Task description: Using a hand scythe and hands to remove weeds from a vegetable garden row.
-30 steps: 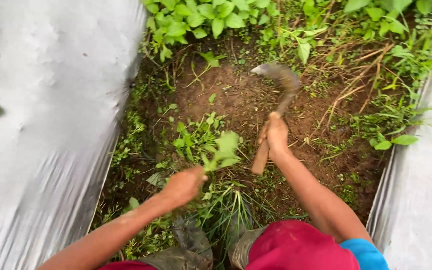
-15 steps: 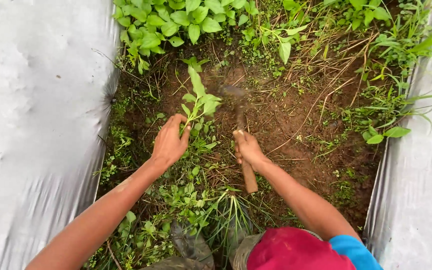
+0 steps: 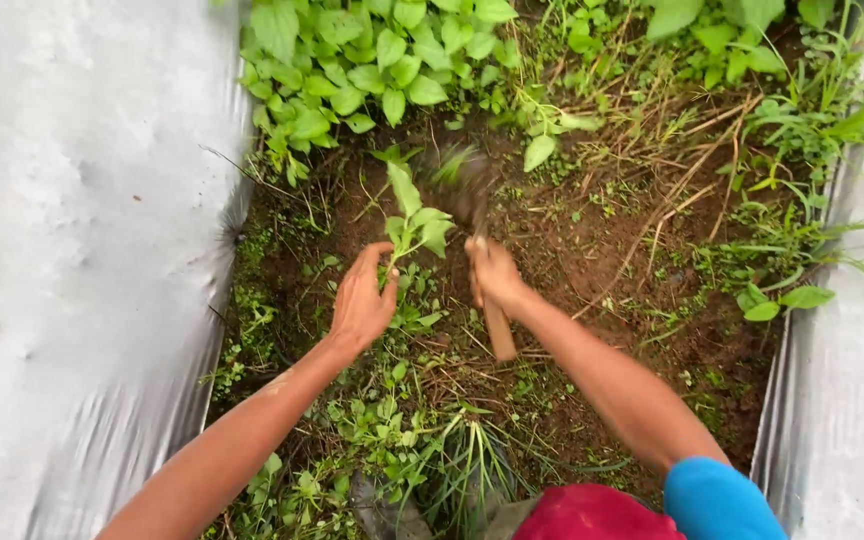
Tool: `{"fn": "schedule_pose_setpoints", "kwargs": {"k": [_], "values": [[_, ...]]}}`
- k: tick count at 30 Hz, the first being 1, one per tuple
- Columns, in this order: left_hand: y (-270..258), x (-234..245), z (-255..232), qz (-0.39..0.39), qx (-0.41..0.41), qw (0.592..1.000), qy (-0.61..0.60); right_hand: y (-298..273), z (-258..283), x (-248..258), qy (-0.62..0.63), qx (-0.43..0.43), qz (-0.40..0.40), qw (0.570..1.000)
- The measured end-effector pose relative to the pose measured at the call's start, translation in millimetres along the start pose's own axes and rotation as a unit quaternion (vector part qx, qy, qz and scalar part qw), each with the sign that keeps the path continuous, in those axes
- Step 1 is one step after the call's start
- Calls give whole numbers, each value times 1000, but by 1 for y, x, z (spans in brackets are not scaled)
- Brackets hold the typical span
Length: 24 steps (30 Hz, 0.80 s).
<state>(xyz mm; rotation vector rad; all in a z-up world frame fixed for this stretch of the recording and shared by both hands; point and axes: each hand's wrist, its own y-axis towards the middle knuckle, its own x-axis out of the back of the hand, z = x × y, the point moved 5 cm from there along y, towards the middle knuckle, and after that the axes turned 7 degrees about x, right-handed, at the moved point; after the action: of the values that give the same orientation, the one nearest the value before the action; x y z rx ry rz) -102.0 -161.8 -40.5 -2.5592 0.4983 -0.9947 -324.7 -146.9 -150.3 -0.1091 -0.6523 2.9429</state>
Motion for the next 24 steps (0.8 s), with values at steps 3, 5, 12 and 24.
{"fn": "schedule_pose_setpoints", "kwargs": {"k": [3, 5, 12, 24], "values": [[1, 5, 0, -1, 2, 1000, 5, -12, -14, -2, -19, -95, -22, 995], [6, 8, 13, -12, 5, 1000, 8, 10, -2, 14, -4, -72, -58, 996], [14, 0, 54, -21, 41, 999, -3, 74, 33, 46, 71, 26, -244, 967], [6, 4, 47, -4, 34, 999, 3, 97, 12, 54, 92, 16, -291, 952]]}}
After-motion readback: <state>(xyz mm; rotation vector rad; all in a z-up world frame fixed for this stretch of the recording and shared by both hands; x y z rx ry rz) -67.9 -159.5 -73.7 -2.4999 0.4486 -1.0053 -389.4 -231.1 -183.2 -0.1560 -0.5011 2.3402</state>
